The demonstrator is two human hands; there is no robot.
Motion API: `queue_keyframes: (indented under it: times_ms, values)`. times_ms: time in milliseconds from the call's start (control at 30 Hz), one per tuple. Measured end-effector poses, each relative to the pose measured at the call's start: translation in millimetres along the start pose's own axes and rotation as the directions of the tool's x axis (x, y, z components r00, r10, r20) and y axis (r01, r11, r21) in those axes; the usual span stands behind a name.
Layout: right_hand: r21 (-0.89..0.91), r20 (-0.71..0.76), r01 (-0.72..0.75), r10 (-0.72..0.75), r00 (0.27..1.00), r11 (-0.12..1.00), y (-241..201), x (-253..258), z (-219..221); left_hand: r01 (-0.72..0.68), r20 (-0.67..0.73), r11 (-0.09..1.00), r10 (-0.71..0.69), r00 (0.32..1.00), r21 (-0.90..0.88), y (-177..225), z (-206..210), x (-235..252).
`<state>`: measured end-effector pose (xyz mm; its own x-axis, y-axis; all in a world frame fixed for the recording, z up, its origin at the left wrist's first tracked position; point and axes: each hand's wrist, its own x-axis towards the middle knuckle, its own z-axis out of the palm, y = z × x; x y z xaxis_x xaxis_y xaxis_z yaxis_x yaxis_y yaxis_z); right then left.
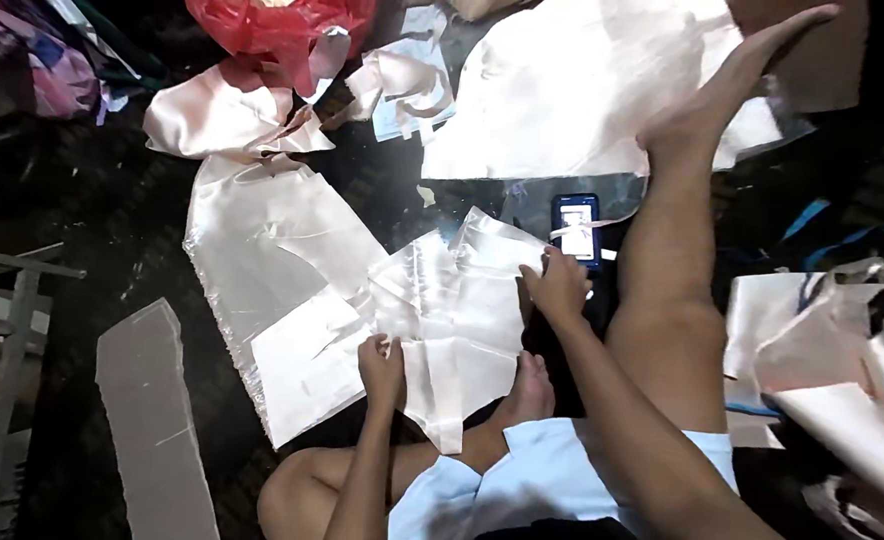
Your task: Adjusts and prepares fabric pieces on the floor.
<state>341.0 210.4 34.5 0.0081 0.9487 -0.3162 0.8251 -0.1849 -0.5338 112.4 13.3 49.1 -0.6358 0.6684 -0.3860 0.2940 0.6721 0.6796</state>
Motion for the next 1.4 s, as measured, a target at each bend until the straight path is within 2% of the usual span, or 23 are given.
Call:
queue_keyframes:
  times_ms: [100, 200, 333, 400, 500, 567, 600, 667, 767, 867, 1033, 1133, 1167, 1233, 1333, 1400]
  values:
    - [-0.038, -0.025, -0.099, 0.098, 0.995, 0.994, 9, 15, -1, 0.08, -0.056, 0.991, -0.074, 0.996, 0.105, 3, 10, 27]
    - [-0.04, -0.006, -0.078, 0.078, 0.997, 0.996, 13, 24, 4, 0.179, -0.111, 0.967, -0.161, 0.981, 0.179, 7, 21, 42]
    - [-0.025, -0.001, 0.01, -0.01, 1.0, 1.0, 18, 32, 8, 0.257, -0.142, 0.956, -0.237, 0.961, 0.14, 9, 26, 50]
    - [0.04, 0.023, 0.051, -0.052, 0.998, 0.998, 21, 37, 7, 0.263, -0.122, 0.956, -0.248, 0.961, 0.131, 10, 25, 51]
    - [0.283, 0.035, 0.095, -0.11, 0.993, 0.954, 23, 45, -6, 0.253, -0.096, 0.957, -0.241, 0.966, 0.143, 13, 20, 54]
    - [0.427, -0.002, 0.073, -0.08, 0.997, 0.901, 20, 48, -17, 0.21, -0.111, 0.969, -0.196, 0.974, 0.133, 11, 19, 56]
    - [0.43, -0.046, 0.072, -0.058, 0.997, 0.9, 19, 50, -22, 0.173, -0.127, 0.979, -0.159, 0.979, 0.11, 10, 20, 57]
    - [0.326, -0.077, 0.069, -0.046, 0.996, 0.943, 20, 54, -28, 0.119, -0.169, 0.992, -0.109, 0.98, 0.048, 8, 24, 57]
    - [0.068, 0.081, 0.067, -0.073, 0.994, 0.995, 23, 65, -21, 0.101, -0.207, 0.992, -0.115, 0.972, -0.077, 16, 32, 54]
    - [-0.008, 0.152, 0.11, -0.107, 0.983, 0.994, 20, 66, -11, 0.076, -0.16, 0.991, -0.093, 0.983, -0.108, 18, 30, 54]
    - [0.114, 0.2, 0.307, -0.325, 0.924, 0.945, 8, 75, -33, -0.144, -0.037, 0.977, 0.14, 0.989, -0.156, 10, 22, 66]
    - [0.247, 0.091, 0.426, -0.458, 0.884, 0.87, -10, 98, -58, -0.189, -0.004, 0.973, 0.191, 0.982, -0.135, 22, 20, 81]
    - [0.303, 0.038, 0.405, -0.435, 0.899, 0.863, -17, 106, -64, -0.192, -0.016, 0.97, 0.192, 0.981, -0.152, 27, 22, 88]
    - [0.422, -0.012, 0.246, -0.266, 0.964, 0.872, -25, 124, -68, -0.195, -0.051, 0.959, 0.188, 0.981, -0.205, 35, 33, 107]
    - [0.478, 0.1, 0.0, -0.055, 0.993, 0.878, -21, 143, -57, -0.198, -0.063, 0.944, 0.188, 0.98, -0.265, 37, 54, 137]
    - [0.469, 0.154, -0.04, -0.038, 0.987, 0.882, -16, 142, -44, -0.213, -0.063, 0.948, 0.203, 0.977, -0.238, 41, 60, 152]
